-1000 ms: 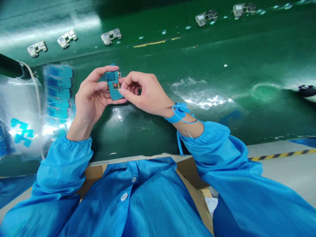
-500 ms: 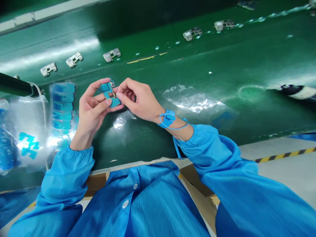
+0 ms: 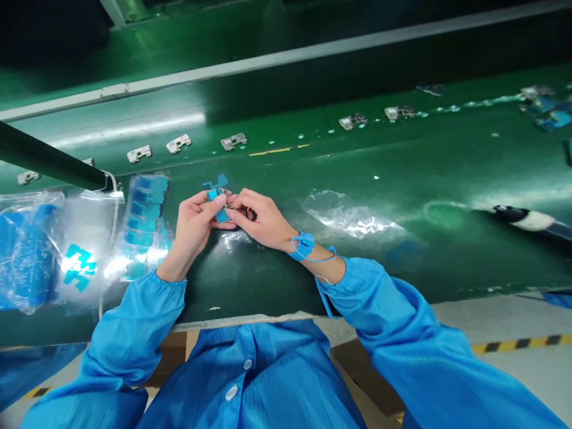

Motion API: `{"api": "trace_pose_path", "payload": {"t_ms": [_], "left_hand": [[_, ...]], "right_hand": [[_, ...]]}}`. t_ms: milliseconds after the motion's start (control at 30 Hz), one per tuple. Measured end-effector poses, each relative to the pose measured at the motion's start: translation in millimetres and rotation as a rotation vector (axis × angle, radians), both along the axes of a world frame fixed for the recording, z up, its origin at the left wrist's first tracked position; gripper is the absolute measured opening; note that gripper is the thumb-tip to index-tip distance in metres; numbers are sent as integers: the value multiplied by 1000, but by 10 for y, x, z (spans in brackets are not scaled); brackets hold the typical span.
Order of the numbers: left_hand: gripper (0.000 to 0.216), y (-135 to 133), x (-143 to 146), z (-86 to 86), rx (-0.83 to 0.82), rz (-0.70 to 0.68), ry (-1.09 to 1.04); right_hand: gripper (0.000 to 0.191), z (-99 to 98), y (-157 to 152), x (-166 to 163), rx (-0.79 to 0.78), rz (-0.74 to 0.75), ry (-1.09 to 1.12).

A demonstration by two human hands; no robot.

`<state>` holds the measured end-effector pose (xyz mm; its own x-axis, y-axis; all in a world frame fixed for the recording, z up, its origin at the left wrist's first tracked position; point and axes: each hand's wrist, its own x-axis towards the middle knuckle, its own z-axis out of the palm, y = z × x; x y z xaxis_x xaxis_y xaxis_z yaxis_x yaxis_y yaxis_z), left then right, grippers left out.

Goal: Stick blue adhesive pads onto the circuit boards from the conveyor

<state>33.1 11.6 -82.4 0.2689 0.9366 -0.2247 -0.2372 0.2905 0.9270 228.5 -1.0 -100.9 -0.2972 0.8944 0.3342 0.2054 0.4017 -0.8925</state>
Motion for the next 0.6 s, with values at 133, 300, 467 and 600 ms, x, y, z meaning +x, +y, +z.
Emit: {"api": "trace_pose_path", "payload": {"t_ms": [133,300,467,600], "left_hand": [[67,27,3,21,-60,-45,-40],[68,69,-35,65,5,-7,1],[50,66,-37,66,103,72,-52],[54,32,-42,88,225,67,-94]], "right_hand": [[42,-18,14,-15,-8,-33,-43],[44,-33,538,507,-125,-314,2],[38,145,1586,1178,-87,-686,-338],[30,221,2146,497,47,-577,-454]]}}
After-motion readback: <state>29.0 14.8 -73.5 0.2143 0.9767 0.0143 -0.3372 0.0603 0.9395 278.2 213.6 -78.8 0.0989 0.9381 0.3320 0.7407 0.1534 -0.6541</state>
